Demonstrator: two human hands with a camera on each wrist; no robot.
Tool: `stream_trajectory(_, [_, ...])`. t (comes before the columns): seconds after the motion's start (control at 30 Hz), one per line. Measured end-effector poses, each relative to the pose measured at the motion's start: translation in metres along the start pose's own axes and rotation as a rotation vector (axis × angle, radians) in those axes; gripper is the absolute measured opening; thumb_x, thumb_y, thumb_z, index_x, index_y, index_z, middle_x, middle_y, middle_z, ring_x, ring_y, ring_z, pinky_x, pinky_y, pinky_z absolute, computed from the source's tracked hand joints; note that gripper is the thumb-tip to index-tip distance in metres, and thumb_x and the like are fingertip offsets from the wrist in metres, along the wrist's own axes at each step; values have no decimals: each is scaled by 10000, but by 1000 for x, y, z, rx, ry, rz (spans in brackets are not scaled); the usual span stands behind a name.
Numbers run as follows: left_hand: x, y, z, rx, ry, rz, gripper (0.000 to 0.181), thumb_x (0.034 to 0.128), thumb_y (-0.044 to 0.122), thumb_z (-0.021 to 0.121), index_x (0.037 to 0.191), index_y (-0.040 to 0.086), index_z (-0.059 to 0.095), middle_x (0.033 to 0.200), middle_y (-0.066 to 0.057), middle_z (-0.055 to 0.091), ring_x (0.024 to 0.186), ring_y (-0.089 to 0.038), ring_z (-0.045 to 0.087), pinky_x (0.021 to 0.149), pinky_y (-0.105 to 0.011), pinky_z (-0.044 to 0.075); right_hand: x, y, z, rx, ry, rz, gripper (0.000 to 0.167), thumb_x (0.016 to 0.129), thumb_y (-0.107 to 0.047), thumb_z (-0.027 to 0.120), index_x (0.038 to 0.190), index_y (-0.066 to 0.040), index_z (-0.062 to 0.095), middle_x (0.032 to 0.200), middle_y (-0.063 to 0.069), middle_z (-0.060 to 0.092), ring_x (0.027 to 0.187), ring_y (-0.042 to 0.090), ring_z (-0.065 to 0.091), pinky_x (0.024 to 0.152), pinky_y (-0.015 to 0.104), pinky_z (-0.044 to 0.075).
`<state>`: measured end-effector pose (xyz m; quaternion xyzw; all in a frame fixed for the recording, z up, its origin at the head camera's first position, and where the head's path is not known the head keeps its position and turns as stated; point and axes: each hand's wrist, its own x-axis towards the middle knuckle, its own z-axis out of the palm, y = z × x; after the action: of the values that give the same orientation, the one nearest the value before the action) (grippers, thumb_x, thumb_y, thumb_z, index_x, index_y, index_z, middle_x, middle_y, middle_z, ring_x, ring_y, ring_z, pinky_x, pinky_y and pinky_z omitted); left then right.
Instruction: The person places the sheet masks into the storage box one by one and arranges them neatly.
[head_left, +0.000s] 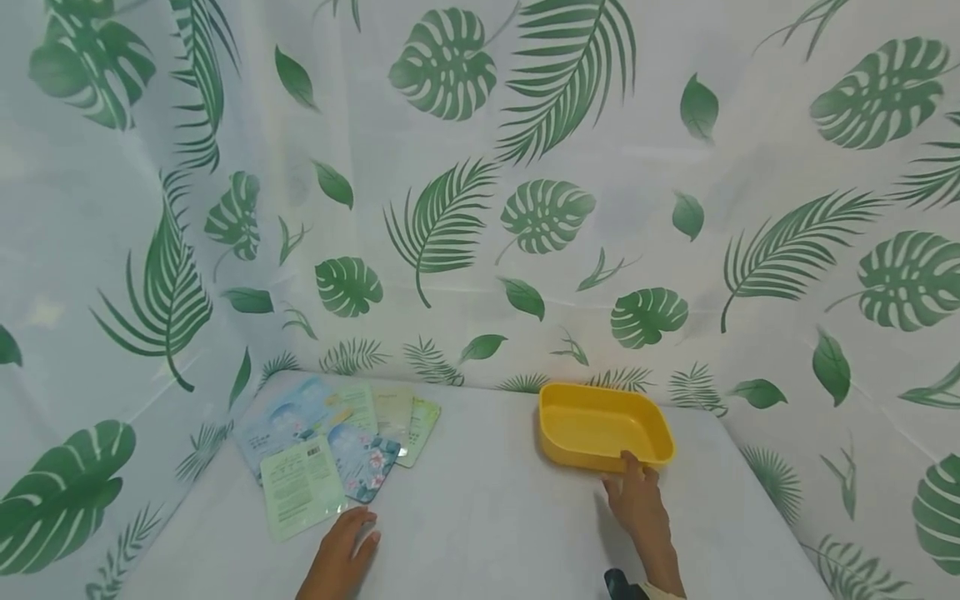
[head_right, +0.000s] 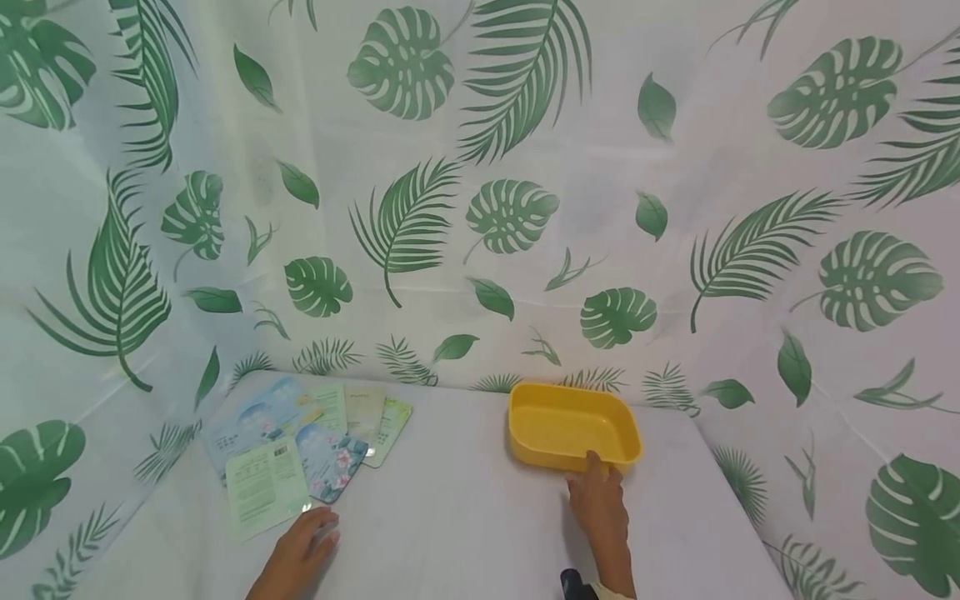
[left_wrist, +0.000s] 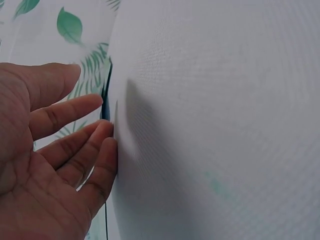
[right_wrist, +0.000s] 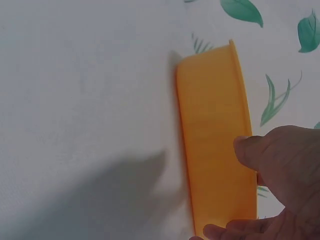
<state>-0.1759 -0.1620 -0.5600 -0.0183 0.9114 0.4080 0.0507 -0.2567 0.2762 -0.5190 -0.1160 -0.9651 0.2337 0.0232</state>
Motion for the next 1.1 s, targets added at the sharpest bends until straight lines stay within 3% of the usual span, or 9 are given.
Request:
stream_trajectory(0.37, [0,3,3,26,8,-45,408,965,247,592,1291,7,540,1366,-213,518,1319,-427,442,1080,-564,367,-13,-4,8,177,90,52,398,996,-194,496,1323,9,394,1193,344,395,945,427,507,717,482,473])
stream_trajectory(0.57, [-1,3,5,33,8,-58,427,963,257,596,1303,7,531,1386,-216,507,1337,-428,425,1088,-568,357,-23,-11,14,354,246,-11,230,967,-110,547,1134,46,567,1047,304,614,898,378,599,635,329,478])
stream_trajectory(0.67, [0,4,5,27,-3,-62,439,965,259,592,1311,-2,522,1395,-232,496,1343,-438,412,1088,-576,350,-25,-14,17,399,291,11,188,965,-122,562,1063,31,610,1014,259,669,855,335,637,598,265,470])
stream_trajectory(0.97, [1,0,8,52,-18,-46,450,956,268,609,1300,-10,525,1375,-233,509,1326,-438,430,1080,-571,363,-33,-16,21,619,194,136,260,962,-189,612,1058,47,667,859,109,706,701,57,596,586,168,467])
stream_trajectory(1.1, [1,3,6,62,-17,-48,452,956,274,609,1298,-9,526,1376,-228,507,1328,-437,426,1084,-572,357,-40,-26,28,713,186,156,243,948,-176,643,1053,39,685,836,38,714,696,16,623,620,131,501])
